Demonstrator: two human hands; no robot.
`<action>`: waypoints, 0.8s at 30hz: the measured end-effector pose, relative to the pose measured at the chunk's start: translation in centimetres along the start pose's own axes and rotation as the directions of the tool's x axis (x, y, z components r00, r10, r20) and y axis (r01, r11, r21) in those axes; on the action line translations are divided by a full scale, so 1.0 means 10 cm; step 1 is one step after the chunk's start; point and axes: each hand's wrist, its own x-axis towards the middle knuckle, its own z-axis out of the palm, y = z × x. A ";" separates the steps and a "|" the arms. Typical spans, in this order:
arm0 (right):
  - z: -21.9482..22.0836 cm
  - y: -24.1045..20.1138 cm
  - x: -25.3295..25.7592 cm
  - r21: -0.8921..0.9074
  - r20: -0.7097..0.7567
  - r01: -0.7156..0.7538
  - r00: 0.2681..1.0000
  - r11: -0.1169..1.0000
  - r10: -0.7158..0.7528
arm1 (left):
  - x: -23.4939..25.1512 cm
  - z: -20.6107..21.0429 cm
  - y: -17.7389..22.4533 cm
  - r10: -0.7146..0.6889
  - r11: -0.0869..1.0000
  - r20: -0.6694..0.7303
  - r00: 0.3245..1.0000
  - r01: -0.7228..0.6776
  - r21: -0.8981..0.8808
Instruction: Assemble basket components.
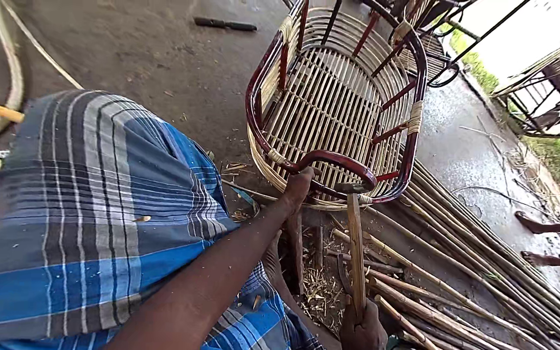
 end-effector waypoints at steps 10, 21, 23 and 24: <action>-0.05 -0.11 0.10 -0.225 0.233 0.015 0.972 0.974 0.039 | 0.06 0.00 -0.06 0.015 0.999 -0.025 1.000 -0.015 -0.031; -0.08 -0.34 0.07 -0.150 0.018 -0.020 1.000 0.988 0.022 | 0.04 -0.01 0.00 0.005 0.999 -0.011 1.000 -0.006 -0.036; -0.05 -0.37 0.08 -0.225 0.118 -0.056 0.989 0.973 0.085 | 0.03 -0.01 0.00 -0.050 0.998 0.007 0.999 0.050 -0.049; -0.06 -0.36 0.07 -0.212 0.101 -0.050 0.992 0.976 0.073 | 0.02 0.00 0.00 -0.076 0.995 0.012 0.997 0.077 -0.060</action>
